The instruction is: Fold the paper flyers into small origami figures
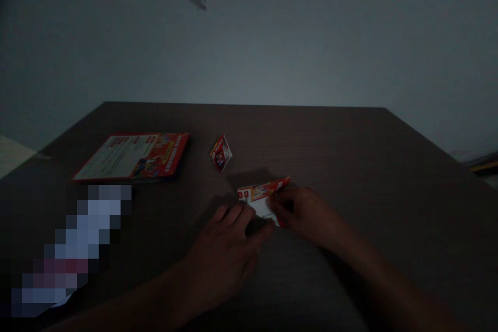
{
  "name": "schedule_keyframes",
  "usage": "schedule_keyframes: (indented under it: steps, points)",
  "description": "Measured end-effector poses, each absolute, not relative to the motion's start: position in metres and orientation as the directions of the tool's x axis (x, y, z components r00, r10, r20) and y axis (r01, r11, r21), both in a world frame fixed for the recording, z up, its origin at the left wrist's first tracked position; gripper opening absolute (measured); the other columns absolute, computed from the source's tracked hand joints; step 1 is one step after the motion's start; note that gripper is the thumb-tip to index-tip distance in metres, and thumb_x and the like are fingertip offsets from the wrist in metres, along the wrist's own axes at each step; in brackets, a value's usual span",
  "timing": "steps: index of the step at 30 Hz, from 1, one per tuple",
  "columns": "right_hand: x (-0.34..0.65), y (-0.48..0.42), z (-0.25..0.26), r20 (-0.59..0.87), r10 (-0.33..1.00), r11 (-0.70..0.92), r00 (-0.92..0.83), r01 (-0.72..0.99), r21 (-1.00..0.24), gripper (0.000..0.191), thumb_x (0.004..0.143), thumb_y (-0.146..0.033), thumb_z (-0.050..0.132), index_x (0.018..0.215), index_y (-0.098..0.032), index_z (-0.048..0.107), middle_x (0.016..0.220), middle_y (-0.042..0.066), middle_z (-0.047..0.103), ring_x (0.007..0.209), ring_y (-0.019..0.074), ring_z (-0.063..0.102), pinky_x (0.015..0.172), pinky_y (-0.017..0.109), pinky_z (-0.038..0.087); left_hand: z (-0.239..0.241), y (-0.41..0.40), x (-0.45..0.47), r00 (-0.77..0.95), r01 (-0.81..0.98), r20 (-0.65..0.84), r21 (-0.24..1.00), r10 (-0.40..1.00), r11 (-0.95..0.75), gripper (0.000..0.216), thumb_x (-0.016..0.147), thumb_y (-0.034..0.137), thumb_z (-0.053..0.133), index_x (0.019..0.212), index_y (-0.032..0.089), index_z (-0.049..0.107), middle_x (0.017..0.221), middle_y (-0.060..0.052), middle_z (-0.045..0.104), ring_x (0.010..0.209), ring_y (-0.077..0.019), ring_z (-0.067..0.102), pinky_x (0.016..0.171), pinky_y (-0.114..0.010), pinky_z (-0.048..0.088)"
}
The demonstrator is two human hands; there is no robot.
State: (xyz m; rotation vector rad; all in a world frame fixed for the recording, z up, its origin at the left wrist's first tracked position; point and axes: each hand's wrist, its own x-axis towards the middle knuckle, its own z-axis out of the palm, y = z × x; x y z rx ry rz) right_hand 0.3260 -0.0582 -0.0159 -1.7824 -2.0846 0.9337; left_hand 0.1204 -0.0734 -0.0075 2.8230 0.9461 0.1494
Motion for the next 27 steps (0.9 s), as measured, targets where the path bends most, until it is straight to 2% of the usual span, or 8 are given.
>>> schedule_keyframes:
  steps: [3, 8, 12, 15, 21, 27]
  points:
    - [0.328, -0.059, -0.015, -0.213, 0.951, 0.056, -0.223, 0.804, -0.592, 0.036, 0.09, -0.044, 0.043, 0.077, -0.018, 0.064, 0.061, 0.001, 0.063, 0.051, 0.0119, 0.052, 0.048, 0.024, 0.035, -0.008, -0.074, 0.121, 0.791, 0.594, 0.042, 0.186, 0.61, -0.783, 0.041, 0.086, 0.031, 0.049, 0.127, 0.028, 0.045, 0.106, -0.007, 0.053, 0.098, -0.0256, 0.046, 0.081, -0.041, 0.036]
    - [0.33, -0.06, -0.016, -0.196, 0.956, 0.068, -0.218, 0.815, -0.575, 0.018, 0.081, -0.034, 0.057, 0.084, -0.018, 0.065, 0.063, 0.0, 0.063, 0.052, 0.0123, 0.053, 0.048, 0.024, 0.035, -0.009, -0.074, 0.122, 0.789, 0.592, 0.052, 0.196, 0.612, -0.781, 0.042, 0.086, 0.03, 0.049, 0.127, 0.029, 0.044, 0.103, -0.007, 0.053, 0.096, -0.0251, 0.047, 0.08, -0.041, 0.036]
    - [0.33, -0.059, -0.015, -0.205, 0.954, 0.059, -0.218, 0.81, -0.583, 0.015, 0.077, -0.031, 0.061, 0.084, -0.018, 0.065, 0.064, 0.0, 0.064, 0.054, 0.0126, 0.054, 0.05, 0.023, 0.036, -0.008, -0.075, 0.123, 0.782, 0.596, 0.064, 0.212, 0.62, -0.774, 0.026, 0.087, 0.028, 0.046, 0.111, 0.02, 0.053, 0.103, -0.006, 0.054, 0.097, -0.0239, 0.047, 0.082, -0.041, 0.035]
    - [0.332, -0.058, -0.013, -0.224, 0.952, 0.044, -0.206, 0.822, -0.568, 0.014, 0.074, -0.029, 0.063, 0.082, -0.018, 0.064, 0.065, 0.0, 0.064, 0.055, 0.0126, 0.054, 0.05, 0.023, 0.037, -0.009, -0.076, 0.122, 0.774, 0.602, 0.073, 0.225, 0.629, -0.766, 0.021, 0.088, 0.029, 0.045, 0.103, 0.017, 0.054, 0.101, -0.006, 0.055, 0.096, -0.0232, 0.048, 0.083, -0.041, 0.035]
    - [0.339, -0.06, -0.01, -0.251, 0.943, 0.047, -0.218, 0.833, -0.551, 0.009, 0.071, -0.025, 0.065, 0.073, -0.017, 0.06, 0.063, -0.002, 0.061, 0.054, 0.0113, 0.052, 0.049, 0.021, 0.036, -0.008, -0.076, 0.122, 0.763, 0.613, 0.072, 0.237, 0.643, -0.754, 0.025, 0.087, 0.031, 0.046, 0.106, 0.017, 0.053, 0.102, -0.006, 0.056, 0.096, -0.0232, 0.048, 0.083, -0.041, 0.035]
    - [0.343, -0.062, -0.007, -0.33, 0.917, 0.009, -0.222, 0.841, -0.541, 0.01, 0.069, -0.022, 0.065, 0.074, -0.018, 0.057, 0.063, -0.003, 0.06, 0.055, 0.0113, 0.051, 0.049, 0.021, 0.036, -0.008, -0.075, 0.121, 0.753, 0.62, 0.074, 0.251, 0.653, -0.743, 0.025, 0.086, 0.032, 0.049, 0.107, 0.018, 0.053, 0.103, -0.007, 0.056, 0.097, -0.0236, 0.048, 0.083, -0.04, 0.035]
